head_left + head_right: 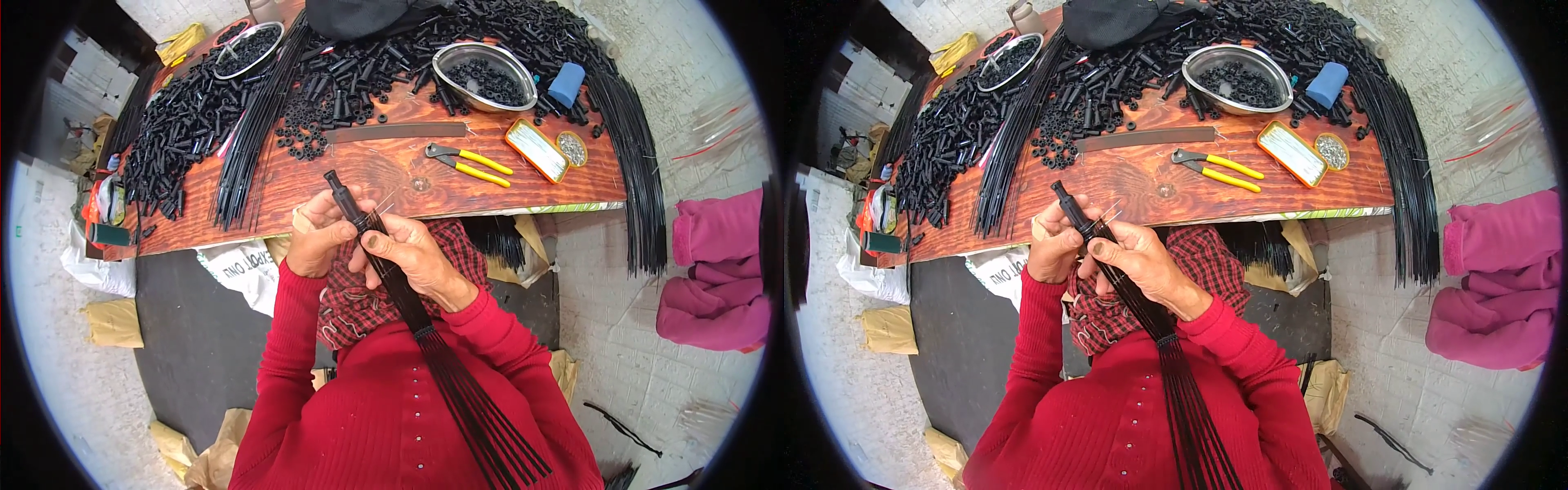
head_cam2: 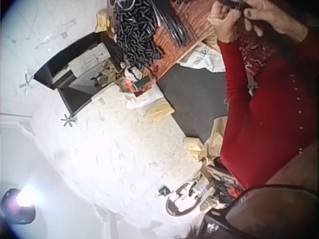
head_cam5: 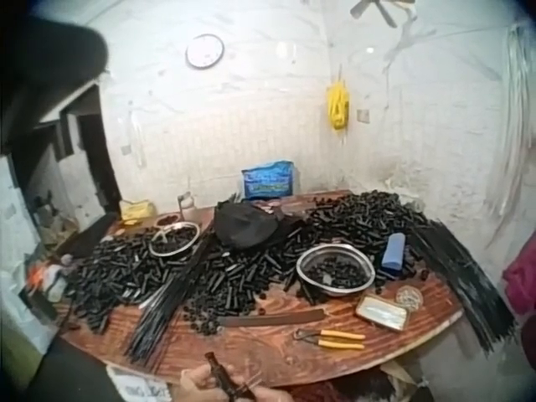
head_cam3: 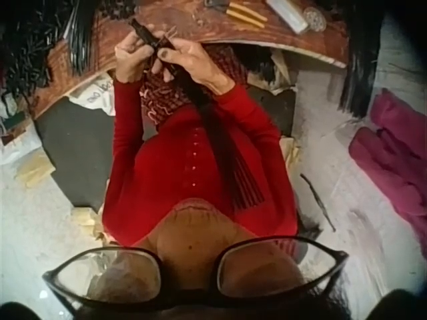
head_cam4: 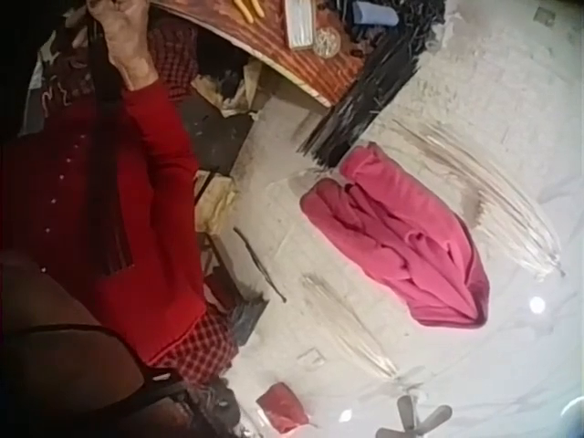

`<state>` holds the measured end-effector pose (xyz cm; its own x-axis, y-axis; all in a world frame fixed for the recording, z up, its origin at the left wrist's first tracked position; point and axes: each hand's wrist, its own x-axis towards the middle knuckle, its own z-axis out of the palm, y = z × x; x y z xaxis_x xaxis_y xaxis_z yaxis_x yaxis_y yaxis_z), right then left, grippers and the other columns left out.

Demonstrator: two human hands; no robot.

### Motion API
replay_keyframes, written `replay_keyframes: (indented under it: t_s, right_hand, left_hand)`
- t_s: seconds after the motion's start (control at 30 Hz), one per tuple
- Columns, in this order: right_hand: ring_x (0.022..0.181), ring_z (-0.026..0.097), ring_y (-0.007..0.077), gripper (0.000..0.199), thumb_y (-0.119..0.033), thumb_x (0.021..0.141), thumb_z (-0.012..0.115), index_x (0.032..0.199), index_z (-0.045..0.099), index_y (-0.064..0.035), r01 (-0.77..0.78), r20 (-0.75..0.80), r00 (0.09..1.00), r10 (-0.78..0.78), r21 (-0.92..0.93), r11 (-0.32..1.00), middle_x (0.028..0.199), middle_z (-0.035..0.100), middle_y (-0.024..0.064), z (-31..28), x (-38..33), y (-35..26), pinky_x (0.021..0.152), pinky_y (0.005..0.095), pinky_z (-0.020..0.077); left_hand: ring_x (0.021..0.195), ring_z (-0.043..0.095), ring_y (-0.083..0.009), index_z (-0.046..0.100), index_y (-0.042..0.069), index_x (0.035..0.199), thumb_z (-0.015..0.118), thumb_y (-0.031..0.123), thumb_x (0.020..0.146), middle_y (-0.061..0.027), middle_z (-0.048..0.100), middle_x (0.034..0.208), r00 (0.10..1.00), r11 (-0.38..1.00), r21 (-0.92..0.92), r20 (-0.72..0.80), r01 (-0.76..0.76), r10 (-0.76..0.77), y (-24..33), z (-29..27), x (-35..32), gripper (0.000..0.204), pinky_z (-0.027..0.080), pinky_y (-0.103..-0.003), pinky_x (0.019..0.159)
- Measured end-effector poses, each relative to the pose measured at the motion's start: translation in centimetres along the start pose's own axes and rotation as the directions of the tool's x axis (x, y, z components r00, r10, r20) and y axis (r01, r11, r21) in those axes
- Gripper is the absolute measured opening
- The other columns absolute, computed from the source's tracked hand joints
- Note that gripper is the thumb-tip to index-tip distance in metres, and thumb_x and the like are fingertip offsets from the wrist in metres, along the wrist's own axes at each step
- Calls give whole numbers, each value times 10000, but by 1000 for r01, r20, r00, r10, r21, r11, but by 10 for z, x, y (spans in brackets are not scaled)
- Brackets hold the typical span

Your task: Assembling synthetic hair strands into bundles and trimming them at a manufacturing workbench.

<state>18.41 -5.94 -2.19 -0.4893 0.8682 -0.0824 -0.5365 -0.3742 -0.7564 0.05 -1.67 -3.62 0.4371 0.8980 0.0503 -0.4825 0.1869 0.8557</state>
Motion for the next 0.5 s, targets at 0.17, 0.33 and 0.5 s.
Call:
replay_keyframes:
  t_s: [0.17,0.33,0.5]
  right_hand:
    - [574,614,121,308,-302,950,592,1051,589,-11,17,-61,998,-18,-13,1000,814,665,89,-12,13,6,526,213,495]
    - [569,610,120,259,-291,958,580,996,596,-35,193,-249,951,-183,16,981,809,661,63,-25,48,-3,515,228,498]
    - [620,602,70,151,-162,979,541,1039,612,-43,462,-358,750,-556,-319,828,817,670,24,-34,88,-21,545,208,492]
  left_hand:
    - [1063,620,-219,467,-22,1336,665,40,854,-168,602,1230,995,996,86,-101,-1,10,-2,9,12,524,516,-333,885]
    - [1305,433,-280,257,4,1478,565,79,930,-214,404,1438,952,928,328,-184,-176,245,-9,14,19,634,382,-374,1048]
    - [1424,254,-320,137,21,1507,815,190,702,-207,277,1515,958,899,338,158,-278,237,14,36,-3,1066,216,-412,1146]
